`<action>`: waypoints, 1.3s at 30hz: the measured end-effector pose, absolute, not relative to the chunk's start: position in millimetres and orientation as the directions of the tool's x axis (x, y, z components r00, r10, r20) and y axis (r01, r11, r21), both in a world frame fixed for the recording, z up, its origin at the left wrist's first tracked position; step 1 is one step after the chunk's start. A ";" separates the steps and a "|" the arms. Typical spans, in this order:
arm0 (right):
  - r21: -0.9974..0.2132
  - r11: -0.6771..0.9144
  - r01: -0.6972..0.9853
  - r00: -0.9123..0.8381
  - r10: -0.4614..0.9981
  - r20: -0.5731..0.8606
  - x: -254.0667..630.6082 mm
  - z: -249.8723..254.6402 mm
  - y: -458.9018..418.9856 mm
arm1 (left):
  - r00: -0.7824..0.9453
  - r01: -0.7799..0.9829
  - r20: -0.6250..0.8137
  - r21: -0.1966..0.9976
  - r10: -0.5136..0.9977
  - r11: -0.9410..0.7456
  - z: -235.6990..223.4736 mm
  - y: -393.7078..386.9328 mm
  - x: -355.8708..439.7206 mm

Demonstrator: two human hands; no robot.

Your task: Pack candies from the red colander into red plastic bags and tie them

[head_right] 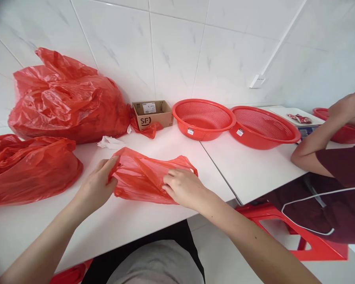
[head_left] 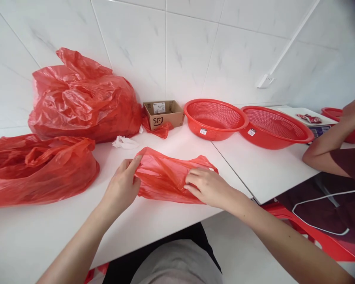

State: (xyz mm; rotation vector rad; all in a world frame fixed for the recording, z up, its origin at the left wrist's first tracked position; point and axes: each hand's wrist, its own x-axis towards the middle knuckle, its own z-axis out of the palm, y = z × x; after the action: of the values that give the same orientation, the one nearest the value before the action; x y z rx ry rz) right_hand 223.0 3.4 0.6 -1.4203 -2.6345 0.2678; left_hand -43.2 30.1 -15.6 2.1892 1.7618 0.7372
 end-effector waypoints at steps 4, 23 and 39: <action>-0.252 0.584 0.771 -0.586 0.807 0.074 207.2 -11.9 13.0 | 0.095 0.507 0.022 0.859 0.995 -0.067 -16.9 20.0 -23.2; -0.692 0.122 0.711 -0.477 0.807 -0.348 218.2 5.7 30.9 | -0.246 0.486 0.333 0.855 0.910 -0.182 -46.5 -5.7 -14.0; -0.835 0.092 0.543 -0.545 0.795 -0.266 239.3 18.0 46.9 | 0.088 0.232 -0.258 0.945 0.962 0.232 -30.6 -5.9 -66.6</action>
State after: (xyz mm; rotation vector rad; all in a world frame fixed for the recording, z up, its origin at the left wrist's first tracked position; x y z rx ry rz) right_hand 239.3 46.9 18.0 -1.3367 -2.1167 1.4324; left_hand -66.6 -5.9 -30.6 1.2296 1.3858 0.8250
